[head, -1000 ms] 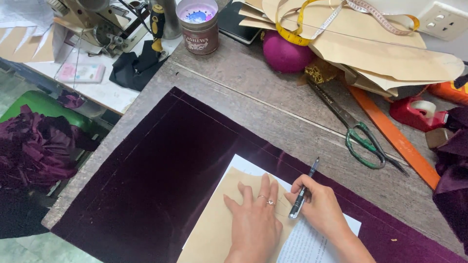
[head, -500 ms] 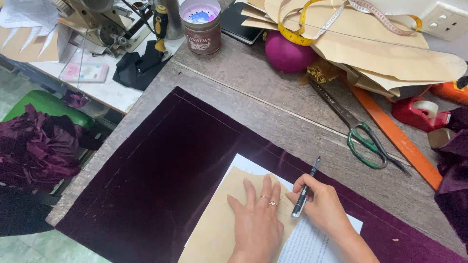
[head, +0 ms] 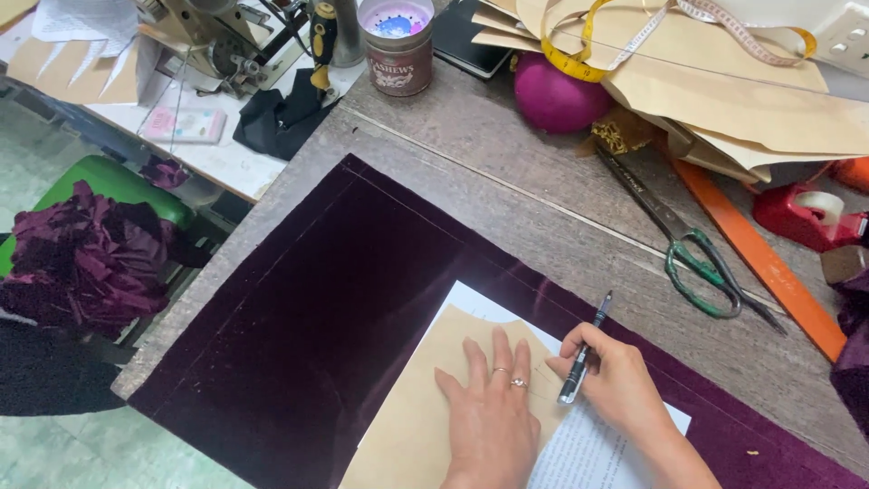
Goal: The person places a paper pattern on a piece of dark purple fabric and uses a black marker to trace the pattern's outline onto the fabric. The person holds the pattern steady with their left hand while tracing with their right hand.
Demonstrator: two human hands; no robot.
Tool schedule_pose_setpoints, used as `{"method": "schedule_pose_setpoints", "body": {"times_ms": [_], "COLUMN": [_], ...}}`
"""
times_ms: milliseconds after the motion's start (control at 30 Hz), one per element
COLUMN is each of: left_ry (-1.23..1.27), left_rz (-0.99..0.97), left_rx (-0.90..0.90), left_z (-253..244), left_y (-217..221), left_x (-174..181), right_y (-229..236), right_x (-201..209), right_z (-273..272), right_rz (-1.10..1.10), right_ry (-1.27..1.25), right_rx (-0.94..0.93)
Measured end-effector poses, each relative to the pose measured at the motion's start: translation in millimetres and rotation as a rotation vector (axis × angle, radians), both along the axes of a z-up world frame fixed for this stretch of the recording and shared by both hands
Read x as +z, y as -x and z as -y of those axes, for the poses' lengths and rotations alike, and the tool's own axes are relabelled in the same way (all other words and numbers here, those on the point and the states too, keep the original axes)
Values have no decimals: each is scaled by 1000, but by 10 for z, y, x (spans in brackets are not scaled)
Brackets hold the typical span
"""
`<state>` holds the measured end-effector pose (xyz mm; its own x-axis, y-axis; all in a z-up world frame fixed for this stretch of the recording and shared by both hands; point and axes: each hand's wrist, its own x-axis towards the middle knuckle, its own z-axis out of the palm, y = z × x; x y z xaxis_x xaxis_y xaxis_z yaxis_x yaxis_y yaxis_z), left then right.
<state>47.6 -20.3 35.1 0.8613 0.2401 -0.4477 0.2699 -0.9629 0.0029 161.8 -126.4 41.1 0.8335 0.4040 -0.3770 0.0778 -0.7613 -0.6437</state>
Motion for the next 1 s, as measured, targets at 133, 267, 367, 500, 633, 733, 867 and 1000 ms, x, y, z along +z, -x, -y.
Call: {"method": "schedule_pose_setpoints", "body": {"times_ms": [133,267,367,500,633,733,867,1000], "left_ry": [-66,-55,-51,-32,-26,-13,8,31], "left_rz": [39,28,32,-57,-103,-96,-109,-129], "left_rx": [25,25,6,-10,-2,5,9,2], "left_z": [-16,-52,-67,-59,-56,-64,-73,-81], "left_y": [43,19,-14,-54,-69,-68,-77,-88], "left_x": [-85,-2,100,143,173,163,208,256], "right_y": [-4,4,16,23,16,10,4,-3], "right_x": [-16,-11,45,65,17,5,-19,-38], "right_z": [-9,-13,-30,-33,-18,-15,0,6], "right_rz": [5,30,1,-2,19,4,21,41], "right_ry": [27,12,50,21,25,9,-5,-2], "right_rx": [-12,2,-11,-7,0,-11,7,15]}}
